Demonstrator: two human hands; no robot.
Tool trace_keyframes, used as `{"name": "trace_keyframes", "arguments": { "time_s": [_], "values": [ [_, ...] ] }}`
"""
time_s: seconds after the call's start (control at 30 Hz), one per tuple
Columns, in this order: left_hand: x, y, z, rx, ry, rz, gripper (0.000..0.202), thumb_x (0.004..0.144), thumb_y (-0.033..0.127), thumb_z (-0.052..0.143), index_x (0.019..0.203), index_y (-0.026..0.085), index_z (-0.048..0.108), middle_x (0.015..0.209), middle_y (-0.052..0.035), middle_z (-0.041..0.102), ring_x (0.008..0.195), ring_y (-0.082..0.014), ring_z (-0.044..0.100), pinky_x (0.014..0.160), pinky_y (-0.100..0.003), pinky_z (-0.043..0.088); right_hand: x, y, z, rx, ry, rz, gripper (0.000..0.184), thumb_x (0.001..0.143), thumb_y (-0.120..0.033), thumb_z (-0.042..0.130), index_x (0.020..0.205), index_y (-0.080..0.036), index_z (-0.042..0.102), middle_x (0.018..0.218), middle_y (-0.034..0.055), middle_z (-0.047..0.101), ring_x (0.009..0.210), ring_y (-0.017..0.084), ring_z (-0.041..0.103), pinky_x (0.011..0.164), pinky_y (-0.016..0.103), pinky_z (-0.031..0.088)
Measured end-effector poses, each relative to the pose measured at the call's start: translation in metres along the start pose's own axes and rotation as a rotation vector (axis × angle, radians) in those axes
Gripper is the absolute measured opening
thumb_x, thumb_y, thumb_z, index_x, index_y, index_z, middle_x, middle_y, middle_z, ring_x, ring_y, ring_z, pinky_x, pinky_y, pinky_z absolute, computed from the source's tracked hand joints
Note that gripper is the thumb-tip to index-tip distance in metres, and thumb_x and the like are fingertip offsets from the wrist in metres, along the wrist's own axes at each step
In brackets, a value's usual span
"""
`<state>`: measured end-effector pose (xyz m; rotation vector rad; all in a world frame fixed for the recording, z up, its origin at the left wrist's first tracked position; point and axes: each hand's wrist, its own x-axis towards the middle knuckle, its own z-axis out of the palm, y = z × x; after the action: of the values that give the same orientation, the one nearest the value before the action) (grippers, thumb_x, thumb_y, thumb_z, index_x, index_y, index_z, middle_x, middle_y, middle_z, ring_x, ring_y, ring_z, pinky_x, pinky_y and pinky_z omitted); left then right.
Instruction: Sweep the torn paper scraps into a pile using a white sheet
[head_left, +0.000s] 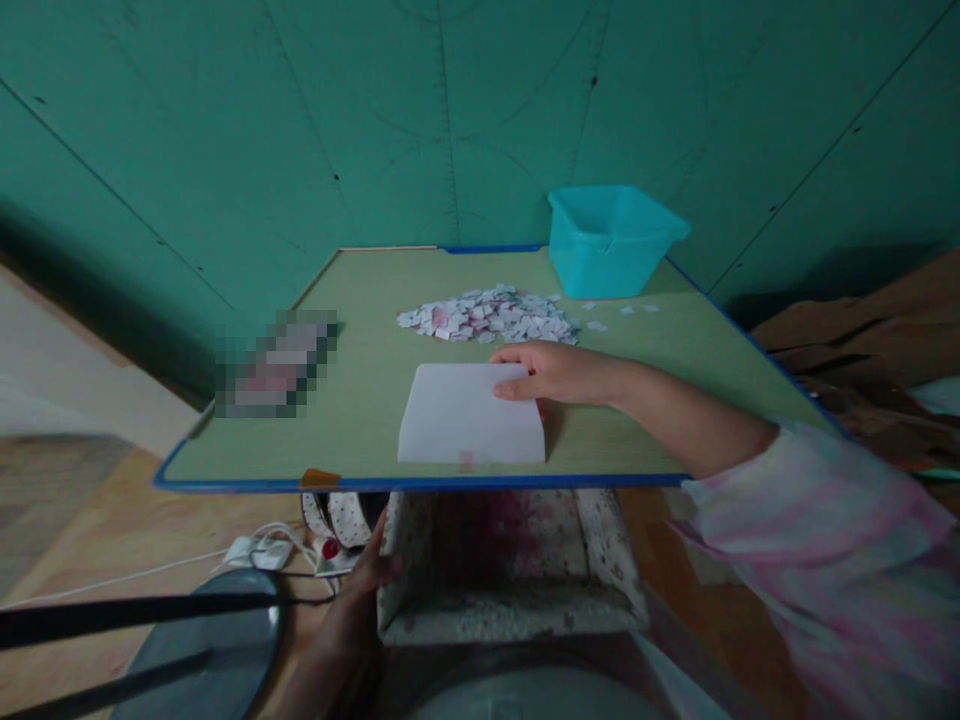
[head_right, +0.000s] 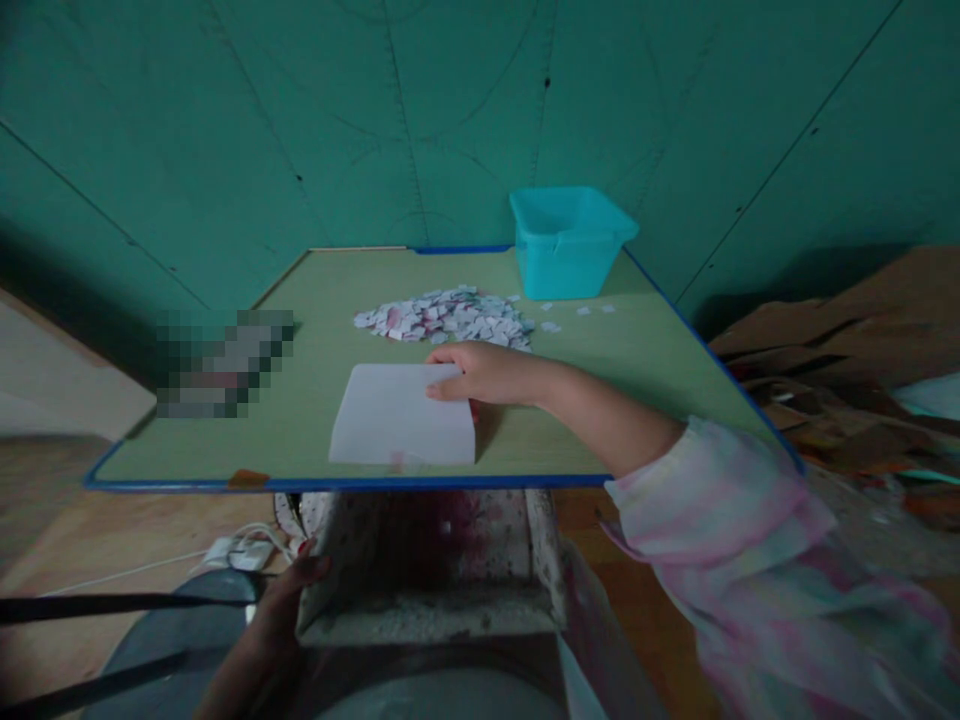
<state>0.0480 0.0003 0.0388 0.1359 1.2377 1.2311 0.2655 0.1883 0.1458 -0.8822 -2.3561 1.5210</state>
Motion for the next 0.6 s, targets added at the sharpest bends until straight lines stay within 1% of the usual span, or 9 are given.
{"name": "trace_keyframes", "arguments": {
  "time_s": [0.07,0.17,0.27,0.4,0.5,0.6],
  "values": [
    [-0.001,-0.001,0.001,-0.019,-0.03,0.018,0.074,0.043,0.011,0.065,0.115,0.018,0.051,0.074,-0.0007,0.072,0.082,-0.0282,0.063,0.065,-0.034,0.05,0.0,0.0,0.0,0.004,-0.011,0.001,0.031,0.074,-0.037,0.051,0.095,-0.015,0.048,0.079,0.0013,0.059,0.059,0.008,0.053,0.049,0.019,0.037],
    [-0.002,-0.002,0.0,-0.032,-0.046,-0.013,0.077,0.048,0.011,0.065,0.121,0.02,0.044,0.086,-0.003,0.072,0.084,-0.0279,0.062,0.065,-0.035,0.05,-0.001,-0.002,0.001,-0.022,-0.002,-0.002,0.03,0.074,-0.036,0.05,0.095,-0.015,0.049,0.08,0.0015,0.059,0.061,0.008,0.053,0.05,0.019,0.037],
    [-0.003,-0.002,-0.003,-0.047,-0.062,-0.047,0.076,0.051,0.013,0.065,0.123,0.023,0.042,0.087,-0.002,0.072,0.087,-0.0271,0.061,0.064,-0.033,0.05,-0.001,-0.003,0.002,-0.038,0.0,-0.007,0.028,0.074,-0.035,0.051,0.093,-0.015,0.05,0.079,0.0013,0.059,0.061,0.008,0.054,0.051,0.018,0.037],
    [-0.002,-0.003,-0.006,-0.051,-0.067,-0.055,0.07,0.055,0.013,0.063,0.121,0.025,0.044,0.092,-0.0019,0.071,0.092,-0.0282,0.06,0.071,-0.036,0.049,-0.001,-0.003,0.004,-0.04,-0.01,-0.01,0.028,0.074,-0.036,0.05,0.094,-0.016,0.05,0.08,0.0012,0.059,0.061,0.008,0.053,0.05,0.018,0.036],
    [-0.001,-0.004,-0.008,-0.051,-0.085,-0.063,0.074,0.056,0.011,0.061,0.125,0.025,0.039,0.093,-0.0028,0.071,0.092,-0.029,0.06,0.073,-0.037,0.048,-0.001,-0.003,0.004,-0.039,-0.019,-0.012,0.028,0.074,-0.036,0.05,0.093,-0.016,0.05,0.08,0.0007,0.059,0.061,0.008,0.053,0.05,0.018,0.036],
    [0.001,-0.004,-0.01,-0.016,-0.102,-0.049,0.078,0.056,0.012,0.062,0.128,0.023,0.034,0.096,-0.0036,0.07,0.094,-0.0286,0.059,0.073,-0.035,0.048,-0.001,-0.004,0.005,-0.033,-0.031,-0.014,0.028,0.074,-0.036,0.051,0.093,-0.016,0.05,0.079,0.0004,0.058,0.061,0.008,0.052,0.05,0.017,0.036]
  ]
}}
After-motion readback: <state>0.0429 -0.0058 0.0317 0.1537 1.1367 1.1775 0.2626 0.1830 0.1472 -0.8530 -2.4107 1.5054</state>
